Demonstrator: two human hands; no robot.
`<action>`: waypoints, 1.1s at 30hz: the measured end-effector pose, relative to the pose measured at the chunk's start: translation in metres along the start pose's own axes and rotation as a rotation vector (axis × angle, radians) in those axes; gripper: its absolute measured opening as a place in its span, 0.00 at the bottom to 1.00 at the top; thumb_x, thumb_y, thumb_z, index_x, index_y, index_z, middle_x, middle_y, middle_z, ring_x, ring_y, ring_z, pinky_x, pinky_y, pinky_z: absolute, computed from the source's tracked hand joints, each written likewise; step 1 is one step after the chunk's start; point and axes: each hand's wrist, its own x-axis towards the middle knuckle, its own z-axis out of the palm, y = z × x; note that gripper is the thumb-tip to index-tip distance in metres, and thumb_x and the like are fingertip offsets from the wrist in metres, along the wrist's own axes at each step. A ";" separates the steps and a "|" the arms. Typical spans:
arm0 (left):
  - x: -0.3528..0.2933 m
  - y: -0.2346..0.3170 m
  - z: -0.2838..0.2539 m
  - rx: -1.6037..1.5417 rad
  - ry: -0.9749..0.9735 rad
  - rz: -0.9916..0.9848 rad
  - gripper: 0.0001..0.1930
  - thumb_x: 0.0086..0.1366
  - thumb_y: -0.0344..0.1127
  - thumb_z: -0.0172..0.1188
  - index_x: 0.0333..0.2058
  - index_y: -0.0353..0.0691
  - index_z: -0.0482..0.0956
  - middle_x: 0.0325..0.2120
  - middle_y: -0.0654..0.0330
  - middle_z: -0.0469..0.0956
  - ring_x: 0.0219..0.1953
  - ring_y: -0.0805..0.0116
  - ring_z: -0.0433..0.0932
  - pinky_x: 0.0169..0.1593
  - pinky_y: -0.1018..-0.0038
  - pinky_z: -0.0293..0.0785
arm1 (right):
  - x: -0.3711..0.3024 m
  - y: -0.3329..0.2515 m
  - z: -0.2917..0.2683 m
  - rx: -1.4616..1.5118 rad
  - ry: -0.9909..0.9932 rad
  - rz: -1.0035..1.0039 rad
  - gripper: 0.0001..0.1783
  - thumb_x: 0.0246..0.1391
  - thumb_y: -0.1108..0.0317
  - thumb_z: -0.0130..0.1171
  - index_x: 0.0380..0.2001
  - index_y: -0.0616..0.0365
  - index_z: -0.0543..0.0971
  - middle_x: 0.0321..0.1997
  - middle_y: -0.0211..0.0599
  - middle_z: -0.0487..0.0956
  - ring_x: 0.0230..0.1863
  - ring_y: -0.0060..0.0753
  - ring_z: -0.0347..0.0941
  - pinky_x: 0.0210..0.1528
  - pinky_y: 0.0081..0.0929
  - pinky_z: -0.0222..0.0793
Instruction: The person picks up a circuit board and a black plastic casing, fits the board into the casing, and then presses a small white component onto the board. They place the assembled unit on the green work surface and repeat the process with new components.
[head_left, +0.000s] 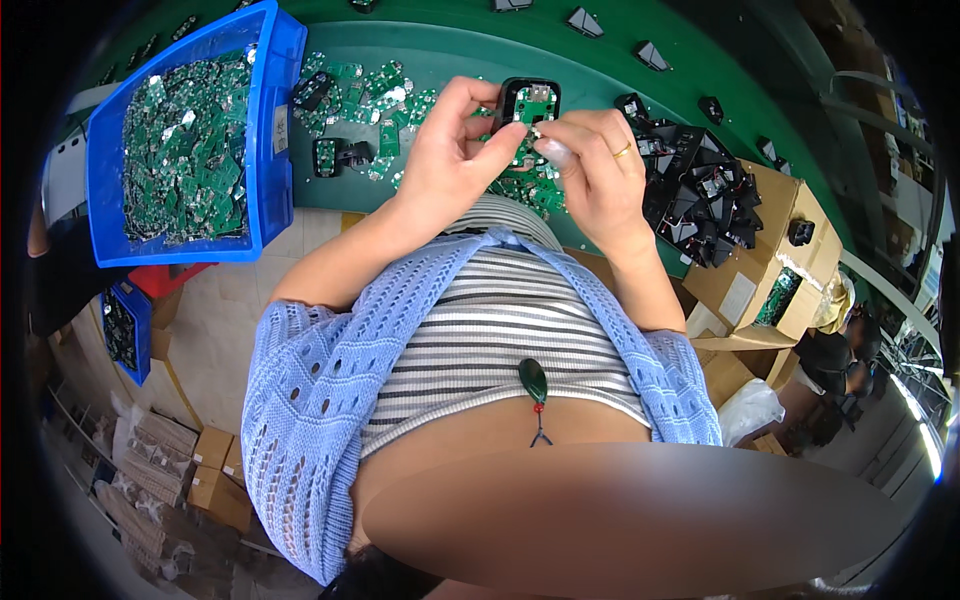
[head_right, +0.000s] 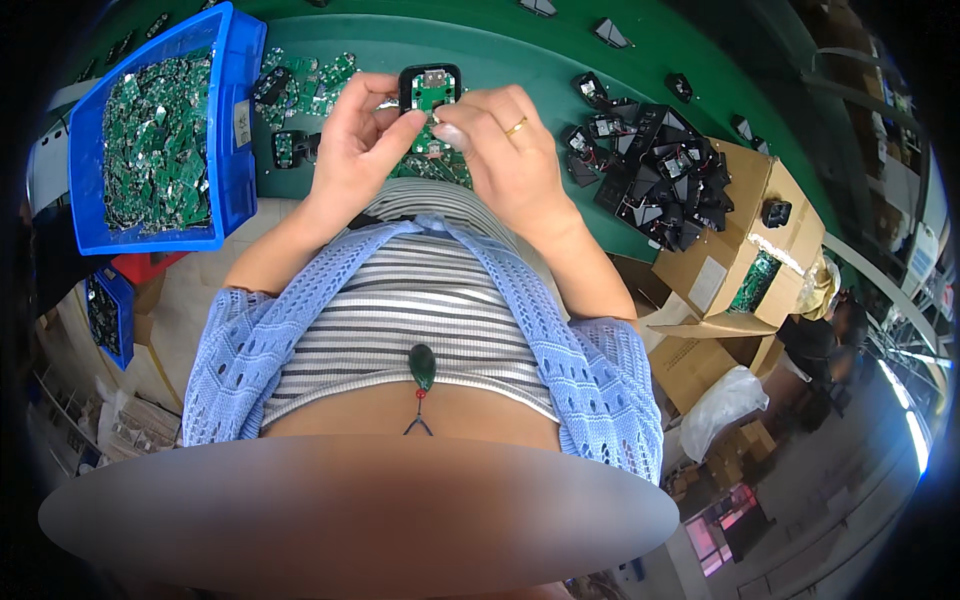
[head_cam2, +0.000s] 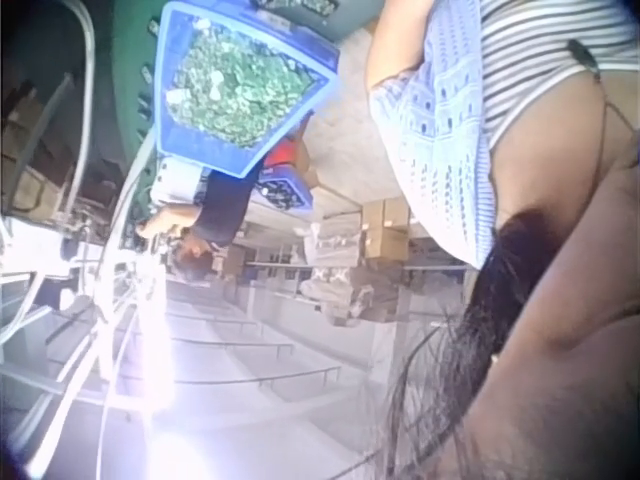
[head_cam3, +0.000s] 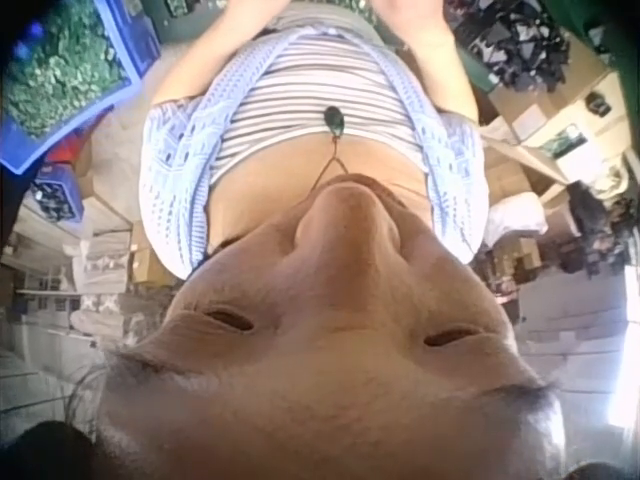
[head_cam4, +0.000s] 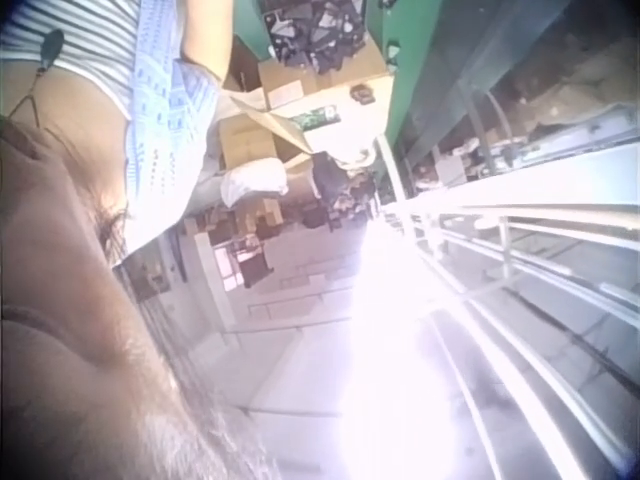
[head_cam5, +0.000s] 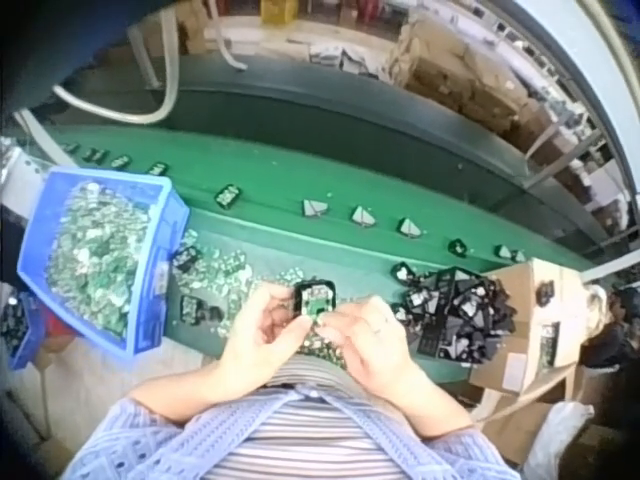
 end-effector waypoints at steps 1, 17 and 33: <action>-0.002 0.001 0.000 0.040 0.008 0.022 0.13 0.57 0.23 0.54 0.40 0.34 0.63 0.35 0.58 0.71 0.33 0.77 0.73 0.30 0.83 0.74 | 0.000 -0.001 -0.001 0.065 0.015 0.038 0.10 0.36 0.77 0.61 0.27 0.60 0.75 0.28 0.36 0.72 0.28 0.36 0.68 0.26 0.27 0.65; -0.026 0.007 0.014 0.316 0.104 0.205 0.14 0.54 0.28 0.59 0.37 0.33 0.65 0.33 0.56 0.74 0.33 0.71 0.77 0.27 0.80 0.75 | -0.009 -0.015 -0.019 -0.113 0.063 -0.205 0.15 0.32 0.80 0.61 0.30 0.62 0.74 0.27 0.37 0.73 0.28 0.36 0.69 0.26 0.26 0.67; -0.033 0.011 0.019 0.198 0.049 0.219 0.18 0.50 0.26 0.61 0.39 0.34 0.65 0.36 0.58 0.68 0.39 0.71 0.72 0.30 0.80 0.75 | -0.014 -0.015 -0.017 -0.118 0.114 -0.258 0.17 0.29 0.81 0.62 0.30 0.61 0.74 0.28 0.36 0.72 0.28 0.36 0.68 0.26 0.26 0.67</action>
